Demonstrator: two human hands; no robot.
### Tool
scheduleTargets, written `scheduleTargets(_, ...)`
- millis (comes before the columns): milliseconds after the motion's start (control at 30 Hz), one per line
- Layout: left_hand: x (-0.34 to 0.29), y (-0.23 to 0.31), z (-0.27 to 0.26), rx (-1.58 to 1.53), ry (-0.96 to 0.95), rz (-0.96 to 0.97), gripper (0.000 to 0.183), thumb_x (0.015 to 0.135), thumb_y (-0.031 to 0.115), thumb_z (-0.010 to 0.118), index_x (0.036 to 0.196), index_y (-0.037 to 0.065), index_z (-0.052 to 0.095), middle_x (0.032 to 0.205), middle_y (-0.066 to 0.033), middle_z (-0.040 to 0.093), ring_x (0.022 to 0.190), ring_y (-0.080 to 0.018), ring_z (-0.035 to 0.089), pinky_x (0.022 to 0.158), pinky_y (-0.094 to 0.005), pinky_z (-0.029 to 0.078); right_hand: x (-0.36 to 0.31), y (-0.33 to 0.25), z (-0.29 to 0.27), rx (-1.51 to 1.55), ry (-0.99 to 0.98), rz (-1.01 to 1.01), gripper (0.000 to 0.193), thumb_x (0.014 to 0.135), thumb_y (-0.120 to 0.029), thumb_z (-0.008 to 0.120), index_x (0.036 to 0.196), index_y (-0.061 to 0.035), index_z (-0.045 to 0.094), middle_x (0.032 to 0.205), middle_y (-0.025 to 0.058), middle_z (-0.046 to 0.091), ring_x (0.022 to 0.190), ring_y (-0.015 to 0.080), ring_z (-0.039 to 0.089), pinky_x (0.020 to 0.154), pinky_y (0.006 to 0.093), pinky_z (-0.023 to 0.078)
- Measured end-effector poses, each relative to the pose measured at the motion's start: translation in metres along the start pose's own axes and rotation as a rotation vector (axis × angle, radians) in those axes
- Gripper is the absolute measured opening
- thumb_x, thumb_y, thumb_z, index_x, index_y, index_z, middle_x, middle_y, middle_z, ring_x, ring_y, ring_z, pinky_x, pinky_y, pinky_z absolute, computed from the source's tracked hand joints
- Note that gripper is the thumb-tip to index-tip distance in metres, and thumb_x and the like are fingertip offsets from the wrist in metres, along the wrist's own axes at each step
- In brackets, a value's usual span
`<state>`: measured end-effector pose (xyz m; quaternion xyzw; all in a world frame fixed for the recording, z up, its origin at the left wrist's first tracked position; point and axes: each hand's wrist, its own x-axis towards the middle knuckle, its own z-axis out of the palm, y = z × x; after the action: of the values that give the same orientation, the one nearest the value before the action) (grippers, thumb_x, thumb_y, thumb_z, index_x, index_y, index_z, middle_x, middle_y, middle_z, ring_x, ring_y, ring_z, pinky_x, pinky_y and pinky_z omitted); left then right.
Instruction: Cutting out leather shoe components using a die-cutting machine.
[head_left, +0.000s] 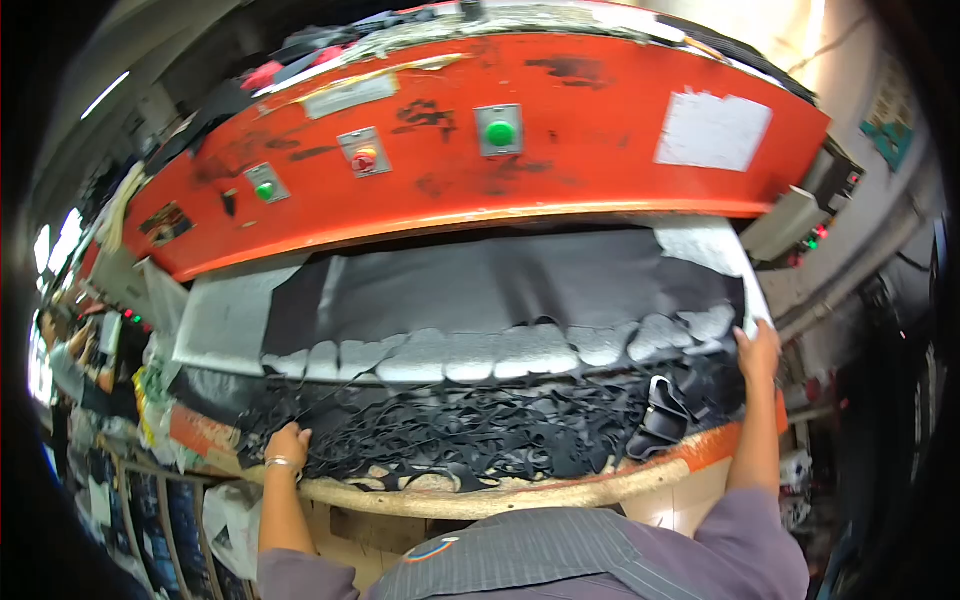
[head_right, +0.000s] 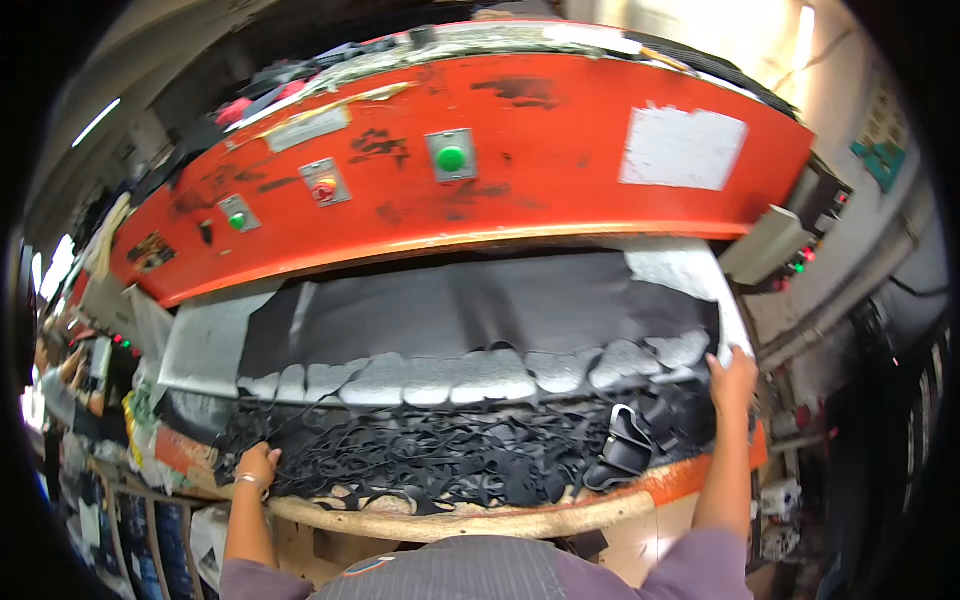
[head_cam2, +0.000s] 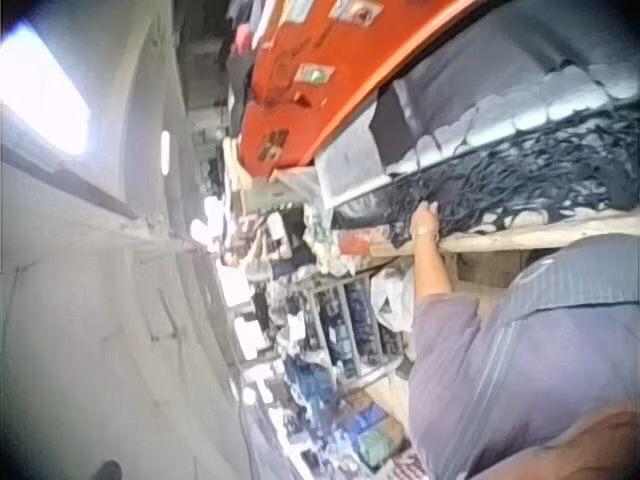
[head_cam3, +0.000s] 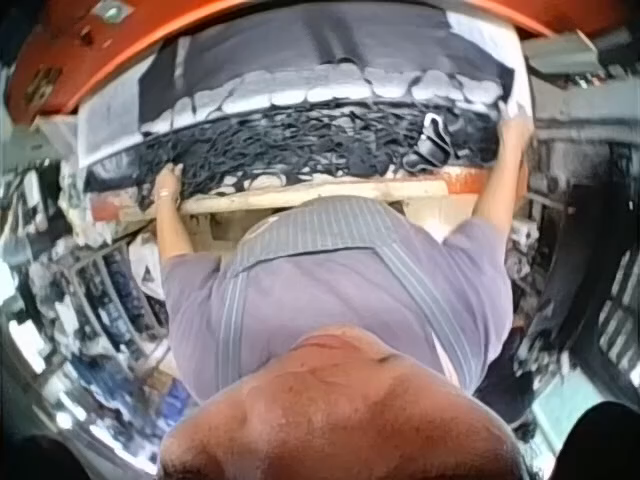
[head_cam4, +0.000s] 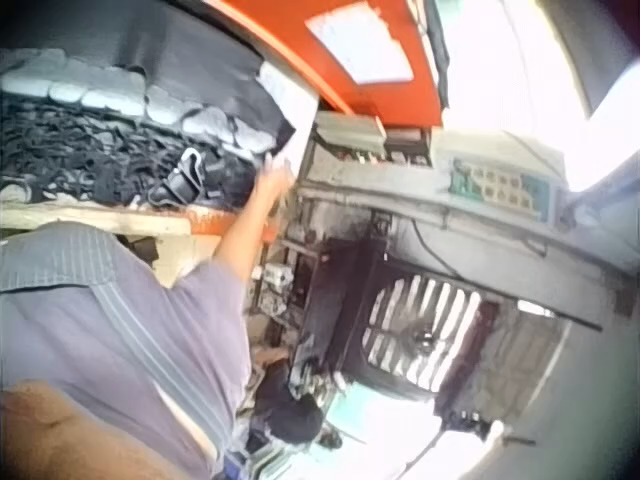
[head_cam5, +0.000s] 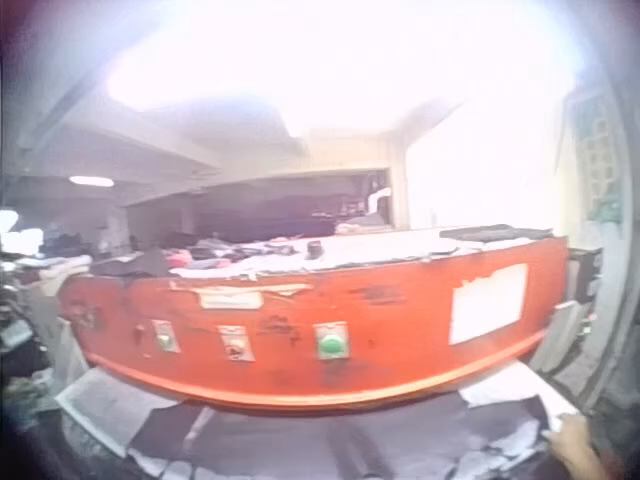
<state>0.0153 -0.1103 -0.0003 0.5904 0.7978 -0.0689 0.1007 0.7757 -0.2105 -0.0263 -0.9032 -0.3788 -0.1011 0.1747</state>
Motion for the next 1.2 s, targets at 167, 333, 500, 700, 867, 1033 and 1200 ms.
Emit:
scheduleTargets(167,-0.008,0.054,-0.013,-0.070,0.393,0.299,0.024,0.080,0.028,0.067,0.084,0.005,0.062,0.089,-0.0152,0.063,0.092,-0.0372,0.058,0.076,-0.0488,0.047,-0.118,-0.045,-0.054,0.109,-0.320,-0.032,0.063,0.085,-0.038,0.065,0.130,0.0006,0.045,0.120,0.0251,0.052,0.115,0.0430,0.045,0.097,0.0479,0.037)
scheduleTargets(333,0.021,0.161,-0.010,-0.407,0.345,0.656,0.038,0.084,0.031,0.065,0.111,0.004,0.064,0.110,-0.0172,0.065,0.106,-0.0325,0.060,0.092,-0.0412,0.047,-0.159,-0.102,-0.056,0.080,-0.472,-0.044,0.075,0.077,-0.039,0.073,0.129,0.0051,0.042,0.124,0.0276,0.046,0.115,0.0424,0.044,0.098,0.0475,0.039)
scheduleTargets(500,0.059,0.237,0.021,-0.271,0.131,0.829,0.054,0.093,0.044,0.049,0.135,0.010,0.049,0.145,-0.0131,0.041,0.138,-0.0275,0.033,0.113,-0.0407,0.026,-0.152,-0.101,-0.043,0.103,-0.441,0.015,0.059,0.072,-0.023,0.072,0.118,0.0053,0.048,0.119,0.0261,0.048,0.112,0.0425,0.047,0.096,0.0446,0.040)
scheduleTargets(700,0.161,0.166,0.009,-0.151,0.148,0.654,0.059,0.095,0.050,0.039,0.146,0.021,0.035,0.155,-0.0078,0.025,0.144,-0.0264,0.018,0.117,-0.0446,0.014,-0.174,-0.092,-0.063,0.023,-0.133,0.235,0.062,0.080,-0.027,0.068,0.128,0.0059,0.046,0.124,0.0262,0.052,0.114,0.0413,0.050,0.100,0.0427,0.037)
scheduleTargets(867,0.219,0.062,-0.006,-0.130,0.204,0.595,0.060,0.096,0.047,0.036,0.146,0.014,0.034,0.155,-0.0069,0.025,0.144,-0.0252,0.019,0.117,-0.0438,0.013,-0.192,-0.187,-0.075,0.295,-0.065,0.094,0.056,0.088,-0.022,0.062,0.135,0.0017,0.040,0.129,0.0197,0.050,0.117,0.0298,0.051,0.101,0.0366,0.038)
scheduleTargets(1033,0.224,-0.037,0.014,-0.212,0.285,0.607,0.051,0.097,0.034,0.040,0.143,0.011,0.040,0.151,-0.0072,0.035,0.141,-0.0252,0.028,0.115,-0.0448,0.019,-0.231,-0.469,-0.005,0.690,-0.600,-0.399,0.061,0.086,-0.028,0.061,0.139,-0.0043,0.041,0.132,0.0201,0.052,0.122,0.0308,0.051,0.102,0.0371,0.039)
scheduleTargets(1200,0.217,-0.042,0.021,-0.301,0.354,0.655,0.049,0.096,0.027,0.045,0.141,0.010,0.041,0.144,-0.0064,0.045,0.138,-0.0256,0.034,0.114,-0.0448,0.021,-0.261,-0.676,0.025,0.262,-0.725,-0.545,0.060,0.085,-0.047,0.050,0.136,-0.0150,0.045,0.121,0.0228,0.056,0.118,0.0378,0.052,0.097,0.0463,0.042)
